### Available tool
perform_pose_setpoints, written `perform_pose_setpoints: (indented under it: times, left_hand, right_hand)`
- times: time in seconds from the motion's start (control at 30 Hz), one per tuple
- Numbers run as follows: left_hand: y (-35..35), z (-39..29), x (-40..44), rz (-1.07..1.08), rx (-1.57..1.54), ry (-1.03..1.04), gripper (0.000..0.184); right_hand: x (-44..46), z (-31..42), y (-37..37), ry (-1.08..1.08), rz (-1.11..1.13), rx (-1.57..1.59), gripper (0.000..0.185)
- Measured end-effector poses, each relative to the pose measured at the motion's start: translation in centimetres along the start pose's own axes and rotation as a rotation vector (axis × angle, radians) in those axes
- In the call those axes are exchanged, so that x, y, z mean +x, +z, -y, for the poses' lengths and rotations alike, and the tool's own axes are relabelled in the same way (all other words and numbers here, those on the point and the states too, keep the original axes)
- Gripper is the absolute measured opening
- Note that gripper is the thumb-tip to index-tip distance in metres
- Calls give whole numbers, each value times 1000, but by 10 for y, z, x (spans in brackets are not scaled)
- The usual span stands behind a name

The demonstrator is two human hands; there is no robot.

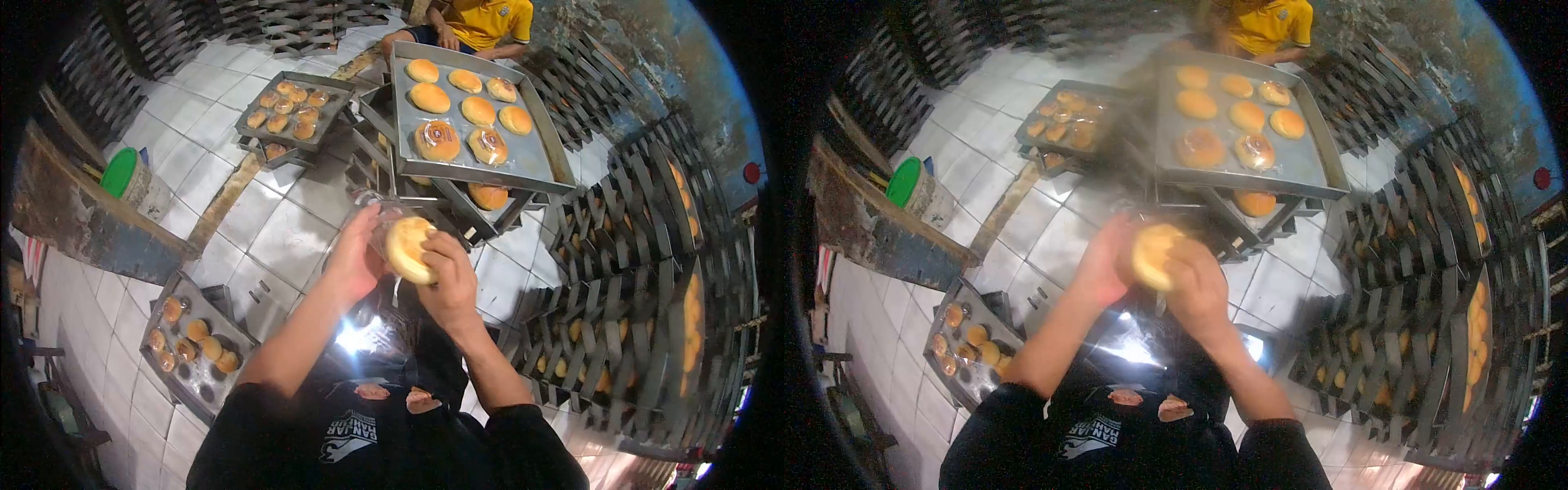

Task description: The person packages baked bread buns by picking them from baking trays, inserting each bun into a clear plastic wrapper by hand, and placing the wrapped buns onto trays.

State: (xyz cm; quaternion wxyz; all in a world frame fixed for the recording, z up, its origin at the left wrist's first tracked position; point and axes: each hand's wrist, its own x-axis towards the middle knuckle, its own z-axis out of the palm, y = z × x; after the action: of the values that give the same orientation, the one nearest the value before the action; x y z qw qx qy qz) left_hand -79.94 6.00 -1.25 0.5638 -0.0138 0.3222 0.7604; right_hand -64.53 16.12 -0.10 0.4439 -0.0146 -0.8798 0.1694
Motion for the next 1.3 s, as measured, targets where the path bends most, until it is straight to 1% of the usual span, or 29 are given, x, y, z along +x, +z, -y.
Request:
perform_pose_setpoints:
  times: [0.07, 0.1, 0.13, 0.17, 0.2, 0.23, 0.27, 0.33, 0.37, 0.4, 0.47, 0.5, 0.6, 0.63, 0.73, 0.77, 0.87, 0.9, 1.0, 1.1, 1.2, 1.23, 1.3]
  left_hand:
    - [9, 2, -26, 23, 6, 13, 44]
    - [8, 3, -31, -30, 4, 62, 46]
    - [-11, 2, -21, 47, -38, 41, 45]
    - [-48, -1, -4, 118, -80, 26, 44]
    - [-56, -10, -5, 185, -122, 9, 43]
    - [-61, -11, -7, 21, -143, 9, 50]
    - [-60, 2, -8, -66, -55, 148, 53]
    - [-31, 45, -20, -234, 109, 423, 59]
    - [-24, 41, -26, -176, 107, 447, 56]
    - [-17, 36, -31, -117, 103, 471, 53]
    - [-41, -6, -19, 146, -121, 320, 46]
    - [-51, -11, -3, 190, -187, 290, 45]
    - [-12, 26, 12, -108, -87, 514, 55]
    - [-14, 25, 16, -77, -101, 530, 66]
    - [-15, 2, 12, 30, -294, 337, 71]
    - [-13, 0, 9, 39, -294, 319, 79]
    - [-20, 7, 15, 29, -279, 304, 82]
    - [-17, 11, 17, -41, -274, 334, 86]
    - [-15, 21, 12, -93, -206, 356, 91]
    - [-33, 3, 13, -122, -330, 270, 93]
    - [-36, -4, 15, -38, -466, 334, 96]
    - [-19, -3, -2, 1, -403, 290, 92]
    - [-21, 4, 4, -56, -178, 300, 86]
  right_hand:
    - [13, 19, 4, 69, 77, -94, 48]
    - [16, 27, 11, 106, 110, -135, 51]
    - [9, 33, 24, 187, 148, -21, 55]
    - [-4, 42, 39, 252, 235, 95, 56]
    - [-13, 51, 50, 316, 323, 214, 57]
    - [-16, 53, 59, 240, 395, 92, 58]
    - [-15, 49, 64, 210, 370, 48, 59]
    - [-10, 36, 63, 151, 332, -50, 59]
    - [6, 40, 52, 204, 366, -25, 61]
    - [11, 39, 50, 186, 371, 6, 60]
    - [16, 35, 47, 156, 383, 61, 59]
    - [20, 30, 54, 152, 422, 70, 58]
    - [39, 14, 54, 126, 436, -69, 57]
    - [44, 14, 49, 119, 426, -61, 49]
    - [46, 25, 24, 8, 459, -65, 39]
    - [40, 23, 26, 44, 390, 66, 33]
    - [31, 32, 30, 97, 349, -80, 37]
    - [31, 33, 32, 83, 351, -102, 37]
    - [36, 31, 36, 52, 350, -168, 39]
    - [35, 43, 26, 38, 404, 16, 33]
    - [24, 53, 25, 287, 465, 144, 23]
    - [24, 55, 28, 453, 486, 336, 13]
    - [22, 49, 27, 388, 549, 413, 11]
